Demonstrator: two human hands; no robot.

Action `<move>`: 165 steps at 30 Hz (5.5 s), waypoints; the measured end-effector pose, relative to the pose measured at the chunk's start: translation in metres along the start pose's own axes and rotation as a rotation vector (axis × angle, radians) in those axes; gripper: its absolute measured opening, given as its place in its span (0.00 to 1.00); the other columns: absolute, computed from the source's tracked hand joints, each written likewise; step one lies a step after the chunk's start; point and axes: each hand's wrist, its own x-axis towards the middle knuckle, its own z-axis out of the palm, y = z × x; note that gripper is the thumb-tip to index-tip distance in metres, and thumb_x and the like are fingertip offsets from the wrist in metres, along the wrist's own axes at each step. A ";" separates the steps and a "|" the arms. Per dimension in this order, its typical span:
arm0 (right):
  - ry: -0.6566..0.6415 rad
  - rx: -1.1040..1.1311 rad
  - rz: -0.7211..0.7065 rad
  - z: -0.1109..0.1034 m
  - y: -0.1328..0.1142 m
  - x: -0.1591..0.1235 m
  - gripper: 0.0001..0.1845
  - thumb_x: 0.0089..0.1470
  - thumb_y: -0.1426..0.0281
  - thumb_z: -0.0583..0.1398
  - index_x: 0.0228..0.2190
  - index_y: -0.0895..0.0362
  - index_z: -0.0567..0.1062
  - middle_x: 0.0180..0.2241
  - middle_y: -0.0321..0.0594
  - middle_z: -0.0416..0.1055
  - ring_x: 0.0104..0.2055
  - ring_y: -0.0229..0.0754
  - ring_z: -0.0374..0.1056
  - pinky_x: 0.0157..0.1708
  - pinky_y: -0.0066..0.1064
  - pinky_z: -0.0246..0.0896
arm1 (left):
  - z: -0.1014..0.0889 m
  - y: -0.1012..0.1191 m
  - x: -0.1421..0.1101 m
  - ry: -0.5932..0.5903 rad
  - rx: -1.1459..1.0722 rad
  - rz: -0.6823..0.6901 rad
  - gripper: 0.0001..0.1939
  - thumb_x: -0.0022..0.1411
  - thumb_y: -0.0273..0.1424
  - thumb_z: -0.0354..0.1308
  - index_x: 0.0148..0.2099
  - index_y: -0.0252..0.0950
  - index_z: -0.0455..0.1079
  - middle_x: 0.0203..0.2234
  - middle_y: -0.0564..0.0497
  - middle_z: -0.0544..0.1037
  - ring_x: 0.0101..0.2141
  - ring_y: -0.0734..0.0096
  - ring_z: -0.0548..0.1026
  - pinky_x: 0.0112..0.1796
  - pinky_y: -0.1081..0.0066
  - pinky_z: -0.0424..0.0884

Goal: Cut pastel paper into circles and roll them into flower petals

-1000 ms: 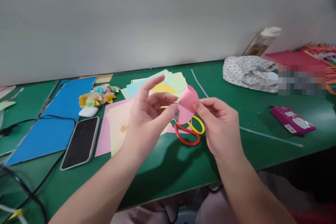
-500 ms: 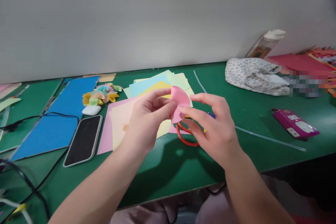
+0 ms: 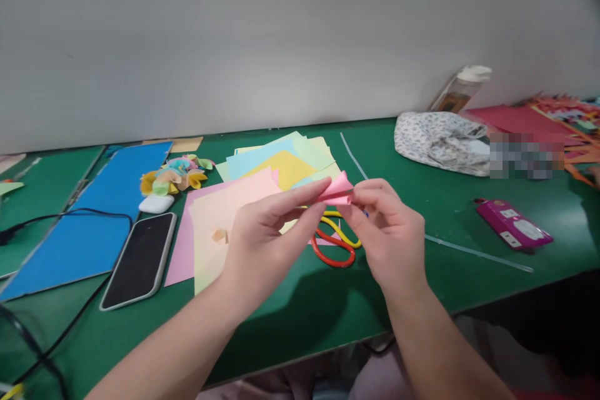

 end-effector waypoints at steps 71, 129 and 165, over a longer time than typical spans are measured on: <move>0.016 0.065 -0.186 -0.015 -0.012 0.000 0.14 0.52 0.85 0.63 0.32 0.53 0.79 0.32 0.33 0.70 0.35 0.36 0.68 0.35 0.29 0.67 | -0.005 0.008 -0.010 0.095 0.354 0.389 0.18 0.57 0.20 0.65 0.44 0.49 0.79 0.36 0.63 0.84 0.37 0.73 0.82 0.38 0.77 0.80; -0.079 0.169 -0.114 -0.014 -0.030 -0.003 0.09 0.51 0.79 0.68 0.33 0.54 0.81 0.32 0.31 0.78 0.35 0.33 0.72 0.38 0.23 0.68 | -0.007 0.020 -0.018 0.011 0.411 0.314 0.17 0.56 0.25 0.68 0.43 0.54 0.77 0.35 0.74 0.83 0.31 0.87 0.81 0.34 0.92 0.74; -0.149 0.243 0.191 -0.018 -0.028 0.000 0.10 0.50 0.78 0.69 0.29 0.49 0.82 0.28 0.26 0.78 0.33 0.31 0.73 0.32 0.20 0.68 | -0.001 0.026 -0.016 0.001 0.395 0.210 0.11 0.59 0.24 0.65 0.37 0.50 0.76 0.27 0.71 0.82 0.26 0.87 0.78 0.30 0.92 0.73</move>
